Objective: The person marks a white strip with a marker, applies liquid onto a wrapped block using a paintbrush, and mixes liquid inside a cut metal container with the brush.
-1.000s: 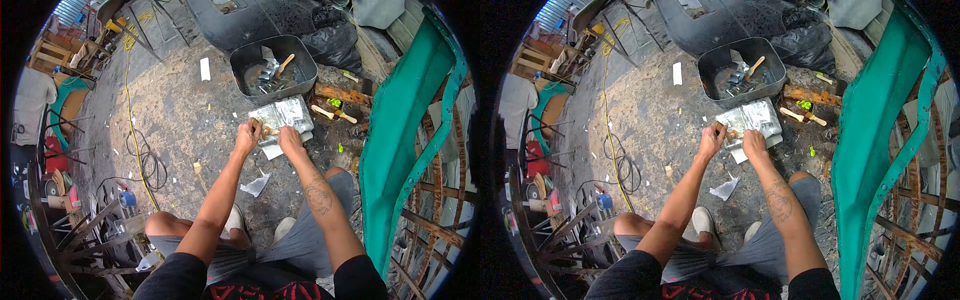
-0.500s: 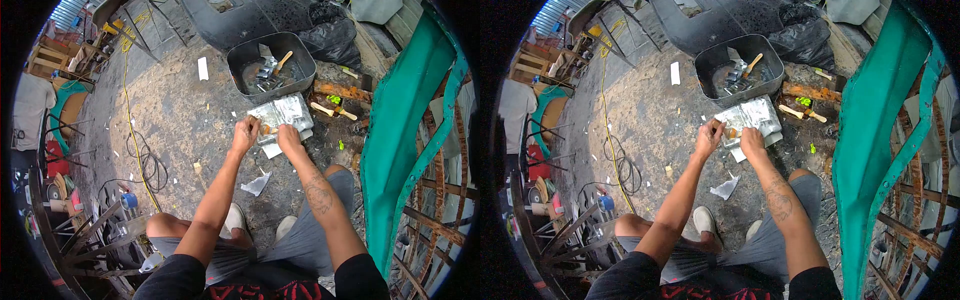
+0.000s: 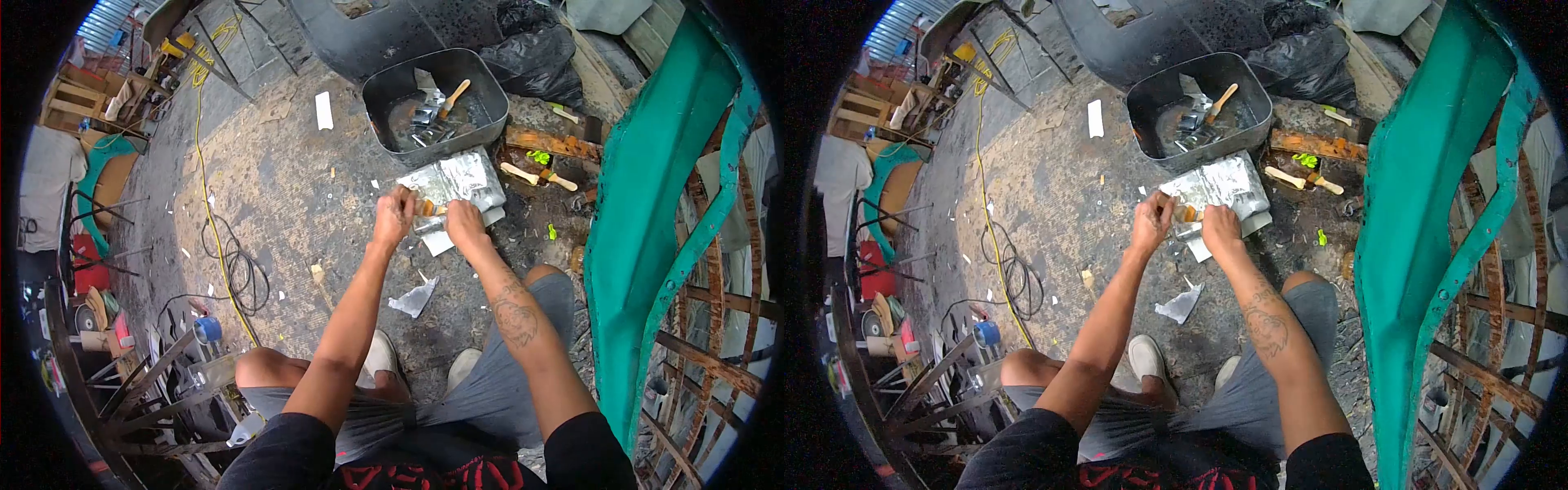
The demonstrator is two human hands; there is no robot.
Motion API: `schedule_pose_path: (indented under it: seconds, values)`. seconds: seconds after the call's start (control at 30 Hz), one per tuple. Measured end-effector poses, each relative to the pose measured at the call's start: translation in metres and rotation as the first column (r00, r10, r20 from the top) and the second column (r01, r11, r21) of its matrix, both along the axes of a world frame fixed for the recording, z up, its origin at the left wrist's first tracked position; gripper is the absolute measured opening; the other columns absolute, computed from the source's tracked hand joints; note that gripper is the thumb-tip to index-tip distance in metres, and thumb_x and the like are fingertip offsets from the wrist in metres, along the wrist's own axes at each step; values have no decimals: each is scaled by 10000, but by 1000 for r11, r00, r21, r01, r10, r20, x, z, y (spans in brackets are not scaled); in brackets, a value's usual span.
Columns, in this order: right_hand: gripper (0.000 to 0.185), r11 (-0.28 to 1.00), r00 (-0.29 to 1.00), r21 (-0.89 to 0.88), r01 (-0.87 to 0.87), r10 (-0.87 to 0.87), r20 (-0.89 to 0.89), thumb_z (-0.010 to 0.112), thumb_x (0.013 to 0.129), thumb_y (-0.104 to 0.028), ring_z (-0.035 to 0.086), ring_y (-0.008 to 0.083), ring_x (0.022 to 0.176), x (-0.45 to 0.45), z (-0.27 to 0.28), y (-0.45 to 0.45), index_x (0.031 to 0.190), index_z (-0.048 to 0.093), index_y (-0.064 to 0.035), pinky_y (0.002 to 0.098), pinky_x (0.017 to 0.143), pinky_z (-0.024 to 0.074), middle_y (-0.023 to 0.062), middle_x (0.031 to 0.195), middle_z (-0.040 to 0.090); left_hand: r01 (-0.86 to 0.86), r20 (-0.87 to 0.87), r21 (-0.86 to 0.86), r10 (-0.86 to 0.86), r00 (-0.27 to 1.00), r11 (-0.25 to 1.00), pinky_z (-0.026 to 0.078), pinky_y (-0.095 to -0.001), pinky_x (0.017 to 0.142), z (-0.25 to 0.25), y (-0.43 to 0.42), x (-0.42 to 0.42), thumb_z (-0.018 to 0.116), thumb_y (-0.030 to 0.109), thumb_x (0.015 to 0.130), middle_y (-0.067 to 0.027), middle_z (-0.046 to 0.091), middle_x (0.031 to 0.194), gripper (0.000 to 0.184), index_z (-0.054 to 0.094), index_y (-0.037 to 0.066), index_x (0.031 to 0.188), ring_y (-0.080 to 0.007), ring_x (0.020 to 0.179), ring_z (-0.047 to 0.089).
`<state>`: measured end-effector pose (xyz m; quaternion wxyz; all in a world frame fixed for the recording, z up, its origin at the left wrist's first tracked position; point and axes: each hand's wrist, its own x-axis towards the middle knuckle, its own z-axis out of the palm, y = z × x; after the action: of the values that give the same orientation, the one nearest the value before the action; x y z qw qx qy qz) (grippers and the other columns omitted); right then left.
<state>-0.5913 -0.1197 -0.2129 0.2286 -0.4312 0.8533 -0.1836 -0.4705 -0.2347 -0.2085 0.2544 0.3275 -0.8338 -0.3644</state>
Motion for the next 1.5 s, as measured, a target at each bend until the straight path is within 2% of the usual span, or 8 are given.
schedule_pose_path:
  seconds: [0.27,0.43,0.6,0.7,1.27,1.33,1.37,1.5]
  values:
    - [98,999,999,-16,32,-32,5,562,741,-26,617,414,819,1,-3,-3,747,636,38,461,728,501,275,821,620,24,4,24,-24,1000,999,408,-343,481,-6,0,-6,599,145,847,-154,544,545,191,567,-25,764,-183,464,520]
    - [191,1000,999,-12,-14,14,-42,484,817,-65,626,396,861,0,0,1,834,654,20,457,748,508,258,859,633,22,24,30,-23,999,999,407,-389,491,15,-9,-7,586,110,841,-210,538,596,174,533,-31,756,-311,476,512]
    - [188,999,999,29,-23,22,26,485,815,-61,614,400,894,1,2,1,859,648,23,463,769,499,263,899,627,92,-14,-8,-92,996,996,419,-389,508,1,-1,-8,585,109,845,-206,554,617,167,540,-26,758,-330,511,536]
    - [78,997,997,-73,31,-35,-65,607,727,-34,611,419,819,3,-2,1,756,629,36,461,730,496,257,817,625,28,-3,2,-28,1000,1000,425,-386,523,8,-8,-6,589,113,844,-216,555,632,160,553,-21,762,-336,537,545]
    - [164,1000,991,-21,20,-17,135,558,783,-79,625,369,851,-32,-2,9,886,674,-25,438,778,490,222,849,642,-47,25,80,45,999,996,437,-371,527,0,-12,0,599,171,842,-199,581,617,217,558,-28,769,-287,522,573]
    - [193,993,983,-62,96,-85,166,604,789,-144,625,343,873,-42,21,17,933,674,-38,409,795,487,205,880,648,-38,14,134,36,999,990,423,-323,504,-9,-10,-1,585,178,865,-123,587,605,221,575,-32,796,-150,511,533]
    - [195,995,987,-51,80,-72,142,615,789,-158,623,344,879,-48,20,20,932,674,-39,409,796,486,202,887,649,-61,-28,172,67,997,983,440,-365,527,-2,-4,-6,596,199,844,-172,588,606,249,568,-27,744,-261,519,570]
    - [188,996,994,-12,85,-84,69,625,797,-174,618,350,884,-54,26,23,927,673,-48,416,794,483,197,895,650,-29,24,129,27,999,991,444,-363,533,-7,3,-18,602,214,839,-172,588,596,274,586,-37,731,-246,519,570]
